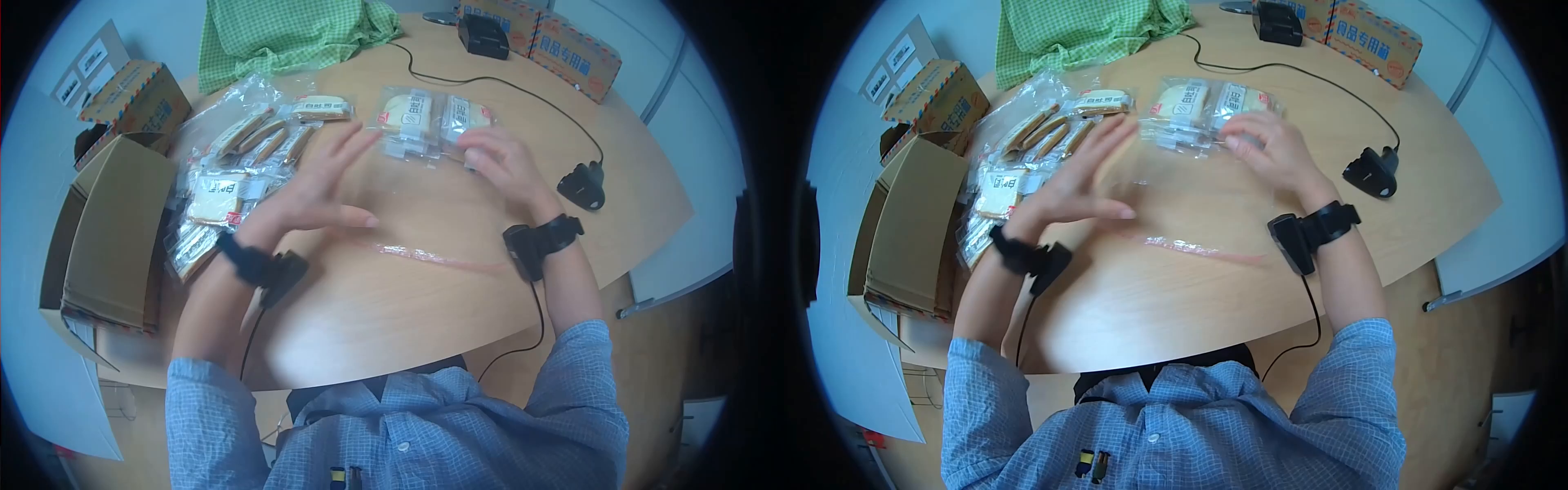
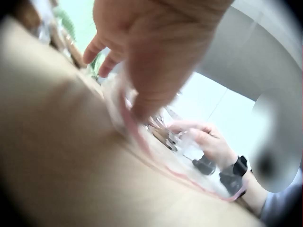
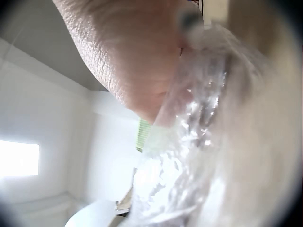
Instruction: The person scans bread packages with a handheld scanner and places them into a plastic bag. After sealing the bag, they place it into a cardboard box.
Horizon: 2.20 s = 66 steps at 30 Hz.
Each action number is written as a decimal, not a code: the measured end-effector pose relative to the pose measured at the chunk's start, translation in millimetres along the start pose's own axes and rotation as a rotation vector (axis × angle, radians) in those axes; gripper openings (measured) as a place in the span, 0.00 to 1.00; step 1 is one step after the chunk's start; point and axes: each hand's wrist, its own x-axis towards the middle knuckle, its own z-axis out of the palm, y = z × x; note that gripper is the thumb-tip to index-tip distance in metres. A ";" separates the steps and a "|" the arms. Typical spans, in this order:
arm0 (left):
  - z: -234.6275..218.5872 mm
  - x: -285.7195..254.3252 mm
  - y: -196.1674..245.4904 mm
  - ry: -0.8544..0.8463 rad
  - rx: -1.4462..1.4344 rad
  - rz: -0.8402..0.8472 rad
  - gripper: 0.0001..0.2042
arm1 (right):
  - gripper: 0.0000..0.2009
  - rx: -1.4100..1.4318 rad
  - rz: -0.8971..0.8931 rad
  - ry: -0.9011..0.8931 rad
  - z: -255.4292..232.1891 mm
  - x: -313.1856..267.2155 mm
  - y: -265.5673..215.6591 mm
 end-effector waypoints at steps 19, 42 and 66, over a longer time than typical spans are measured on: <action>-67.2 -82.8 66.4 -0.432 -0.397 -0.171 0.15 | 0.17 -0.387 -0.230 -0.388 -24.5 -41.9 -47.3; -25.9 -91.1 32.0 0.338 -0.402 -0.726 0.15 | 0.16 0.474 0.886 -0.288 26.6 -16.5 -27.7; -33.0 58.3 44.6 -0.552 -0.126 -0.693 0.23 | 0.08 0.767 0.901 -0.169 14.0 -32.8 18.0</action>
